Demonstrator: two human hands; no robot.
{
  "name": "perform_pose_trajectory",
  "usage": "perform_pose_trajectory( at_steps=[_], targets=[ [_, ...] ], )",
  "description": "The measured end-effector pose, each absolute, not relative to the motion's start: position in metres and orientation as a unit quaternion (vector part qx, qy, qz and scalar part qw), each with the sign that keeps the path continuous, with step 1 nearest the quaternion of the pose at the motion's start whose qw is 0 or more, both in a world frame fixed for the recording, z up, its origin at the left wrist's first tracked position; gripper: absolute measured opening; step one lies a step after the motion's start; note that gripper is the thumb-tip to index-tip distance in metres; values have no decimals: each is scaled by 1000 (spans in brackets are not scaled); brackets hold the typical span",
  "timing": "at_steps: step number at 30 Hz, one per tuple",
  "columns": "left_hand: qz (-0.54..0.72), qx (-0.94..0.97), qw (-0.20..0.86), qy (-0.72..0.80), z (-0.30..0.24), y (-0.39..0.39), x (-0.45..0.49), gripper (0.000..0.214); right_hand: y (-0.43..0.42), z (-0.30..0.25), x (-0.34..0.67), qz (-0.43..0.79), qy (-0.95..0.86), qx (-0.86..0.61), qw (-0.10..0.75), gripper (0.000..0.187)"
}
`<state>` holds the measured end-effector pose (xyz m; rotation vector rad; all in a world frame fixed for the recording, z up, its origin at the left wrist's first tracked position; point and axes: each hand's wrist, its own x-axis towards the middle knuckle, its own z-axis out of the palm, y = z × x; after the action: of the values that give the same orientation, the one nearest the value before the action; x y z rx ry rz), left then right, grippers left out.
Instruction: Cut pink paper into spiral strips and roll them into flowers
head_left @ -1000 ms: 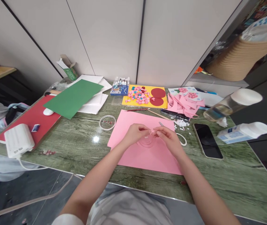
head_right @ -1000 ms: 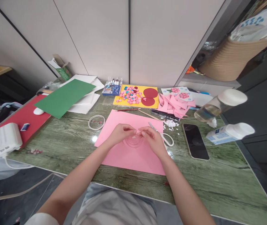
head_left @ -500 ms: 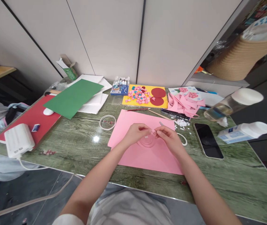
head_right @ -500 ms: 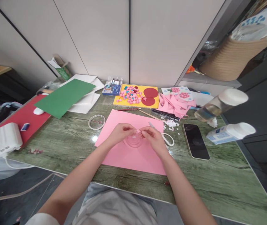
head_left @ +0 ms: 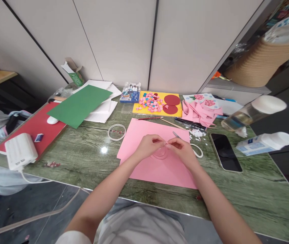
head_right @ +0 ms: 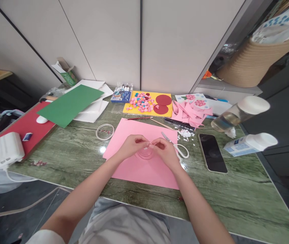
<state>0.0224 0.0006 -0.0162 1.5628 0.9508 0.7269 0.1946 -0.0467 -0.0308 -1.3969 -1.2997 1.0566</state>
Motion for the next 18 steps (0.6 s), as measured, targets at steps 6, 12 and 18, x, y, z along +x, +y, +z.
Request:
perform_pose_trajectory(
  at_steps=[6,12,18],
  targets=[
    [312,666,542,406,-15,0,22,15,-48,-30,196,439,-533,-559,459,21],
    [317,671,531,410,-12,1,21,15,-51,-22,196,447,-534,-551,460,17],
    [317,674,527,409,-12,0,21,15,-49,-22,195,439,-532,-555,464,18]
  ],
)
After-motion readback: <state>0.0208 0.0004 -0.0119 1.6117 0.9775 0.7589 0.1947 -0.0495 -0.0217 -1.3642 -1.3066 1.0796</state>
